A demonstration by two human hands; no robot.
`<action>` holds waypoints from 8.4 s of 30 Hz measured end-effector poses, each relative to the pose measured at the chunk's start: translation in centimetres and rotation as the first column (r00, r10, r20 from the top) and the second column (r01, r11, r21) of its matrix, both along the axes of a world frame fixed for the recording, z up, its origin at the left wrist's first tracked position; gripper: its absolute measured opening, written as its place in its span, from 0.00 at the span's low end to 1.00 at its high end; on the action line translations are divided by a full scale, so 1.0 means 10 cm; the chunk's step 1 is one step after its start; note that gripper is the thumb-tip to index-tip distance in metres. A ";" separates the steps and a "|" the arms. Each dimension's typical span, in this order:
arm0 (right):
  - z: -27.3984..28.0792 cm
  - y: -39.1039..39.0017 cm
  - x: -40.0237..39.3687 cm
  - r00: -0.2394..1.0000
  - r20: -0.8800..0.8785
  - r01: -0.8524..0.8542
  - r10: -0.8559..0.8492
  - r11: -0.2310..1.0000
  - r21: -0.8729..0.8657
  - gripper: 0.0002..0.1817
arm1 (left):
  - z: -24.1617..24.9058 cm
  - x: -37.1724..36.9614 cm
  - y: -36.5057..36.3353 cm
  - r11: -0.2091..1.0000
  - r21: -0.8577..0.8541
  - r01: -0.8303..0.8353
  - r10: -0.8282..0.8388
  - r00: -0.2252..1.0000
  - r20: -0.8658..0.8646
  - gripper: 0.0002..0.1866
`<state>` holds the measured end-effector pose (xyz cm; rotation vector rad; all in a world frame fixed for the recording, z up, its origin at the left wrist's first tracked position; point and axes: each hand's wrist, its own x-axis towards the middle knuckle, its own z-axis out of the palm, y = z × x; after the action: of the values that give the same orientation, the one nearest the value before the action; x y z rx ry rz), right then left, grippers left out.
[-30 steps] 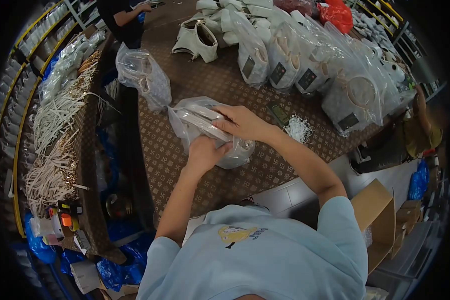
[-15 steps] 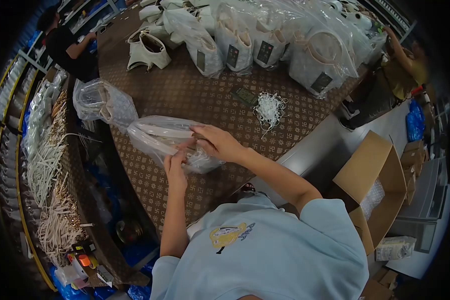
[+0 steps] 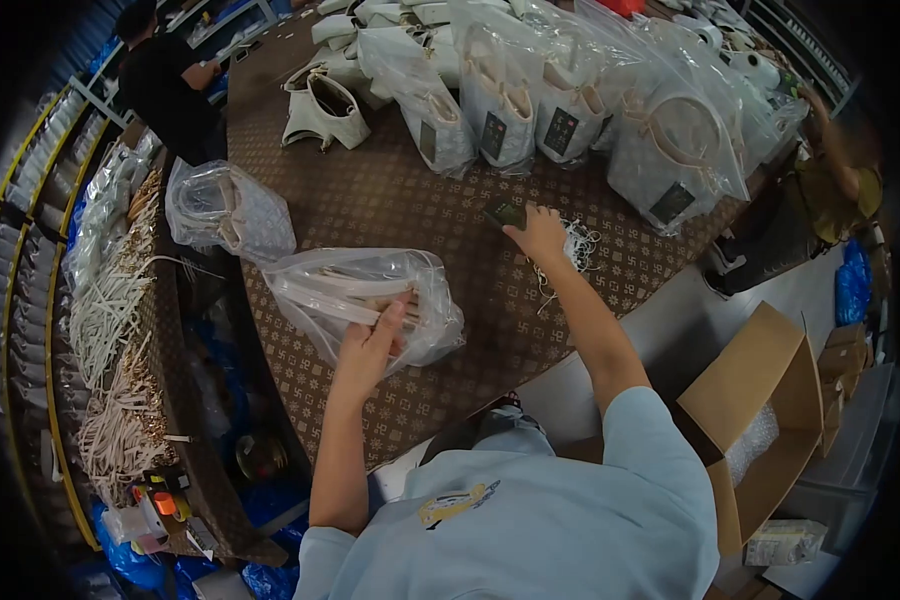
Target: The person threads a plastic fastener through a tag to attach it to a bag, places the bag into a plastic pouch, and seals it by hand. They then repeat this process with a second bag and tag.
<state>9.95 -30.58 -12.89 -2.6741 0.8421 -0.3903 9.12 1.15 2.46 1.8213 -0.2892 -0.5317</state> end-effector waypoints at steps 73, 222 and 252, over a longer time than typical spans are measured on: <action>1.96 0.13 -0.76 0.717 0.663 -0.696 0.217 0.168 0.698 0.06 | -0.24 -0.91 -0.08 0.988 -0.083 0.128 -0.104 0.963 0.249 0.09; 1.37 1.93 -0.57 0.894 0.183 -0.406 0.409 0.565 0.718 0.11 | -0.61 0.14 0.33 0.995 0.100 0.018 -0.075 0.795 0.602 0.06; 1.61 2.01 -0.52 0.660 0.532 -0.716 0.531 0.229 0.659 0.04 | -0.25 -0.73 0.62 0.975 -0.214 -0.064 0.031 0.988 -0.154 0.14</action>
<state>4.79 -10.49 3.24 -1.7228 -0.2185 0.0100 1.86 7.34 -0.01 1.5631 -0.1928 -0.5774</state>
